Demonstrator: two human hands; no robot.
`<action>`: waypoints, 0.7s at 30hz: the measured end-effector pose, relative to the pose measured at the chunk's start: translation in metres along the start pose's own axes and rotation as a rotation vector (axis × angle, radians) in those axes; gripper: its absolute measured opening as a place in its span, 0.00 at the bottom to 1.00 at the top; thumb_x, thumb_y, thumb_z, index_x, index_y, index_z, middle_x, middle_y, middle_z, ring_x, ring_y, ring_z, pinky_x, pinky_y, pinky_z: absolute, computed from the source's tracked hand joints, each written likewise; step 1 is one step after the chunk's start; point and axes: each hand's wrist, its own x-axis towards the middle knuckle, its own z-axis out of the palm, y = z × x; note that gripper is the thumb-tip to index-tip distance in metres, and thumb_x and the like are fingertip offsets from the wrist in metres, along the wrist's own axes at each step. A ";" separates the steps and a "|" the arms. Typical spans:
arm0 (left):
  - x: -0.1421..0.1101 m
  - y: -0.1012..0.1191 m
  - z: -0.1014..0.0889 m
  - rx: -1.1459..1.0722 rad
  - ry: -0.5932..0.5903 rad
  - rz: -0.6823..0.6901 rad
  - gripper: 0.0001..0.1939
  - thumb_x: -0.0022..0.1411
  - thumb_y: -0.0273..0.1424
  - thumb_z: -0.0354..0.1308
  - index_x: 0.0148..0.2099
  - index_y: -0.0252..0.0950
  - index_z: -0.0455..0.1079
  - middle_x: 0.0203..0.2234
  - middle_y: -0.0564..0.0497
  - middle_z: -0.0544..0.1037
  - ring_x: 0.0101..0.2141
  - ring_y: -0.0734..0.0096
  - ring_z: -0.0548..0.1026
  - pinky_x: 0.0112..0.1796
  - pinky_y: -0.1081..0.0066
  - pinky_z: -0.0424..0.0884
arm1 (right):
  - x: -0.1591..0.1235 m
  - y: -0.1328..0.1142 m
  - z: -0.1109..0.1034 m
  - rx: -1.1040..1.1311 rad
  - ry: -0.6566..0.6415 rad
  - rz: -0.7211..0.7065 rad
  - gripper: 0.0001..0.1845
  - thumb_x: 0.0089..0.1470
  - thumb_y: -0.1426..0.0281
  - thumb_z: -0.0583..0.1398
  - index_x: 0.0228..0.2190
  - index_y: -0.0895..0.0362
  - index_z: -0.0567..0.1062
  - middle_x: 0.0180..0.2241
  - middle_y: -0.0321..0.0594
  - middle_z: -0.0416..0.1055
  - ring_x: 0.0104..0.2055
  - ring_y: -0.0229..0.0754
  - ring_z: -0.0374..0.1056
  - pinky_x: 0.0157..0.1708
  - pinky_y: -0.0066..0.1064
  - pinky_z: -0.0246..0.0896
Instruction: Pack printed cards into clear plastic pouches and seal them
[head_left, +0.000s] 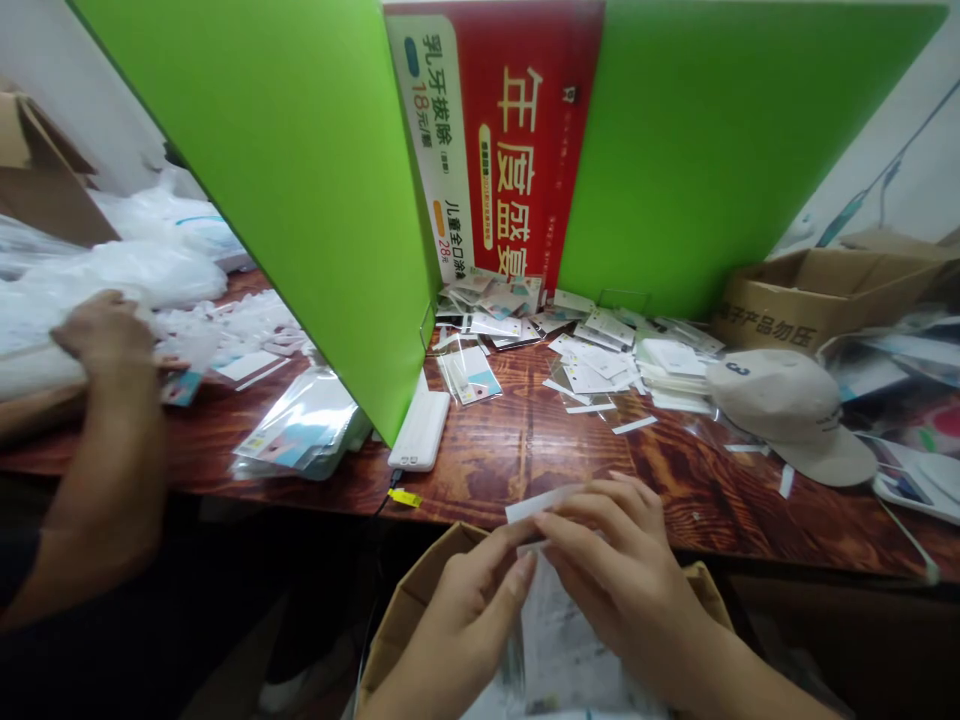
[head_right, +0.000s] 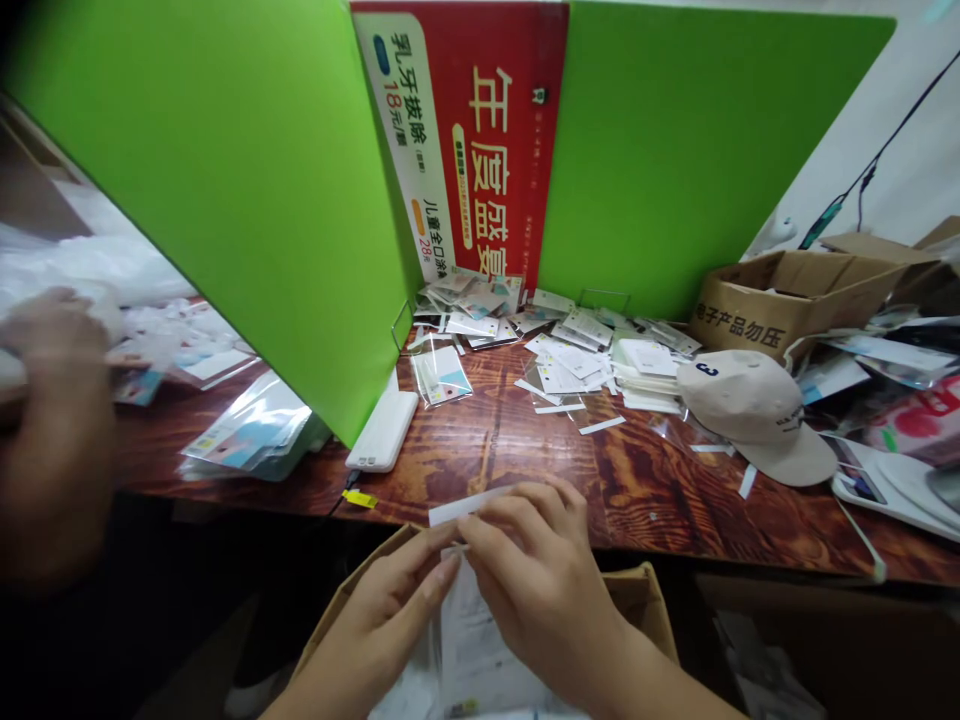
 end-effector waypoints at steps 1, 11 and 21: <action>0.000 -0.001 0.002 0.037 0.013 0.006 0.20 0.69 0.38 0.52 0.61 0.44 0.69 0.46 0.51 0.82 0.46 0.64 0.77 0.50 0.71 0.70 | 0.002 0.000 0.002 -0.032 0.017 -0.012 0.09 0.64 0.76 0.57 0.45 0.57 0.74 0.39 0.41 0.76 0.44 0.46 0.65 0.51 0.43 0.50; -0.005 0.005 0.009 0.324 0.014 -0.028 0.20 0.70 0.33 0.48 0.59 0.35 0.69 0.28 0.52 0.79 0.27 0.69 0.75 0.30 0.76 0.68 | 0.005 0.002 0.015 -0.266 -0.124 -0.223 0.15 0.64 0.79 0.49 0.36 0.65 0.76 0.31 0.48 0.73 0.36 0.49 0.63 0.37 0.40 0.56; -0.025 -0.020 -0.013 0.191 0.182 -0.112 0.23 0.65 0.45 0.55 0.56 0.38 0.73 0.35 0.46 0.84 0.33 0.63 0.82 0.33 0.74 0.77 | 0.009 0.041 -0.004 -0.048 0.271 0.289 0.10 0.63 0.75 0.52 0.30 0.55 0.68 0.25 0.36 0.67 0.28 0.41 0.64 0.27 0.30 0.59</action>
